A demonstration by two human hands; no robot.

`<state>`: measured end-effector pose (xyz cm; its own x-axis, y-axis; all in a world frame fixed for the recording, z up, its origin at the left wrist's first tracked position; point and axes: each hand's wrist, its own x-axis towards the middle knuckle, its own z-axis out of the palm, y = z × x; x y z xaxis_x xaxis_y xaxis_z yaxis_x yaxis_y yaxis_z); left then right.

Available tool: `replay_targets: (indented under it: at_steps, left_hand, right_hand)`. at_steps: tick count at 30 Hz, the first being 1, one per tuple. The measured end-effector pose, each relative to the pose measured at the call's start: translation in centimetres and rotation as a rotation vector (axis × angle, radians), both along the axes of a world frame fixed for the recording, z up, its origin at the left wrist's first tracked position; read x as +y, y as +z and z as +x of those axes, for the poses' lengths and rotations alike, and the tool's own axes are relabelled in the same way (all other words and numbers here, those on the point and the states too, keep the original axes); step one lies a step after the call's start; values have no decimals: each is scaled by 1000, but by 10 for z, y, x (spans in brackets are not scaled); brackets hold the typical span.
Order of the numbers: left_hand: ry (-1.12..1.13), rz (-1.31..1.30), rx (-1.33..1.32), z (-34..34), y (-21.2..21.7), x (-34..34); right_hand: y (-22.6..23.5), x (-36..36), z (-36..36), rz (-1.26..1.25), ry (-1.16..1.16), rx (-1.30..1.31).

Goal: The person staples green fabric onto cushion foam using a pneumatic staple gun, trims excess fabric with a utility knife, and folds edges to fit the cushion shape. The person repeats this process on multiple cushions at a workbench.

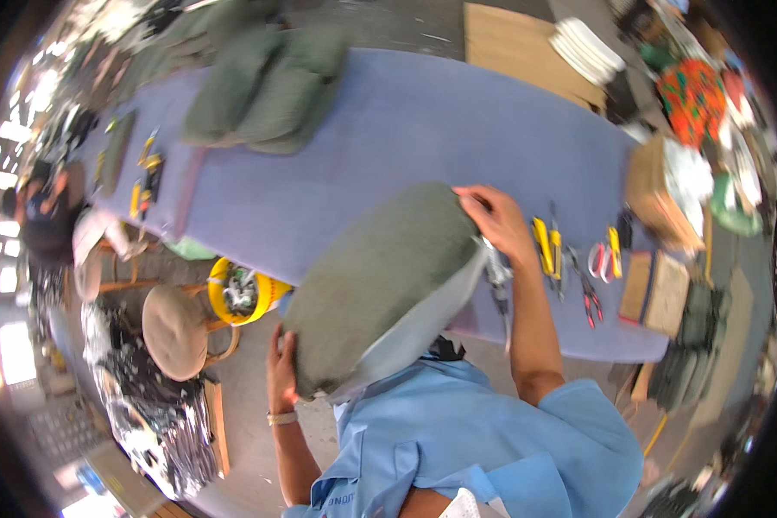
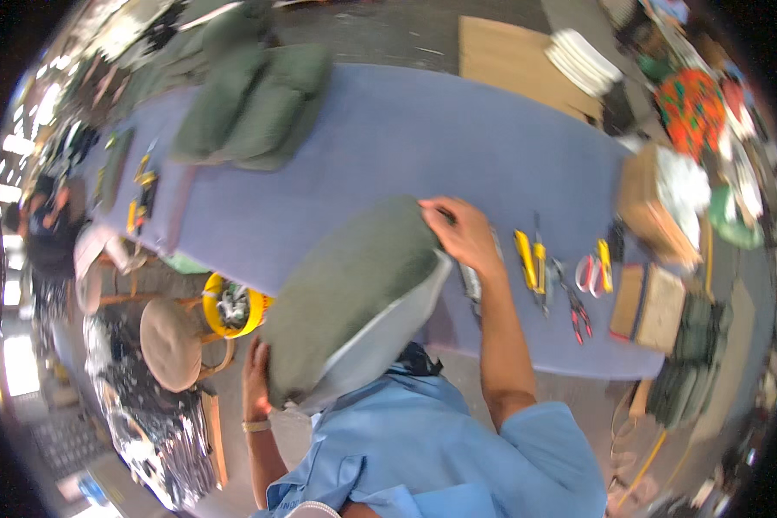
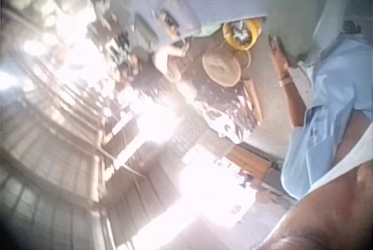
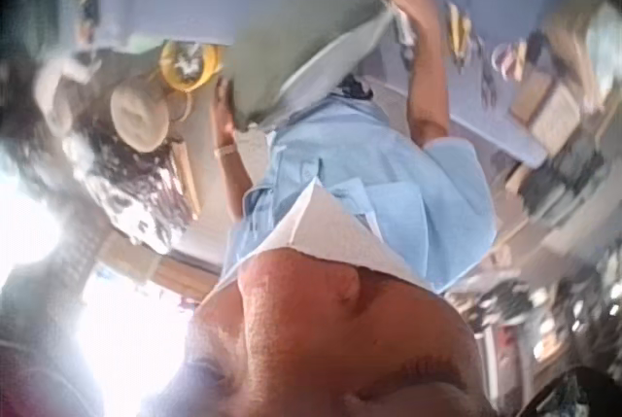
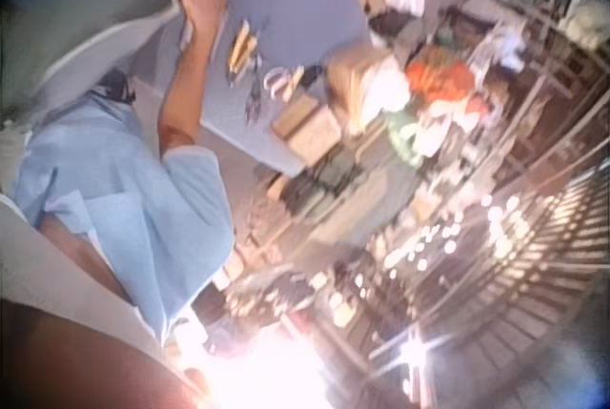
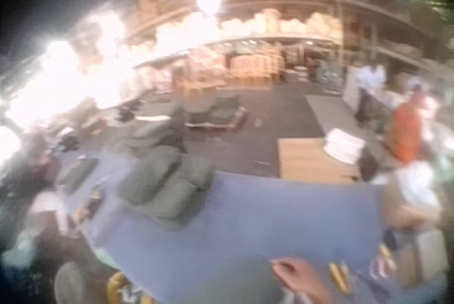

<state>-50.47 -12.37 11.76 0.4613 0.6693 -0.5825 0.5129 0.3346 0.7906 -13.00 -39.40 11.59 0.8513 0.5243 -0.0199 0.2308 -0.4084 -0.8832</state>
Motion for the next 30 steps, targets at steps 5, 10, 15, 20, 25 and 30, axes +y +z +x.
replay_targets:
  at_steps: [5,10,15,20,25,30]
  left_hand:
    - [-90,131,-20,10,11,-15]
    - [-111,105,32,15,27,-31]
    - [-147,-19,132,-8,-11,-15]
    - [-63,-198,230,11,-4,-24]
    - [-254,-299,358,30,-12,7]
    - [-277,-273,438,16,-47,37]
  right_hand:
    - [13,-27,12,13,-80,76]
    - [0,-33,18,104,-90,129]
    - [-20,-25,28,45,-45,234]
    - [-39,-18,46,-45,61,170]
    - [-53,-25,31,-40,-3,232]
    - [-24,-41,-12,120,-171,-42]
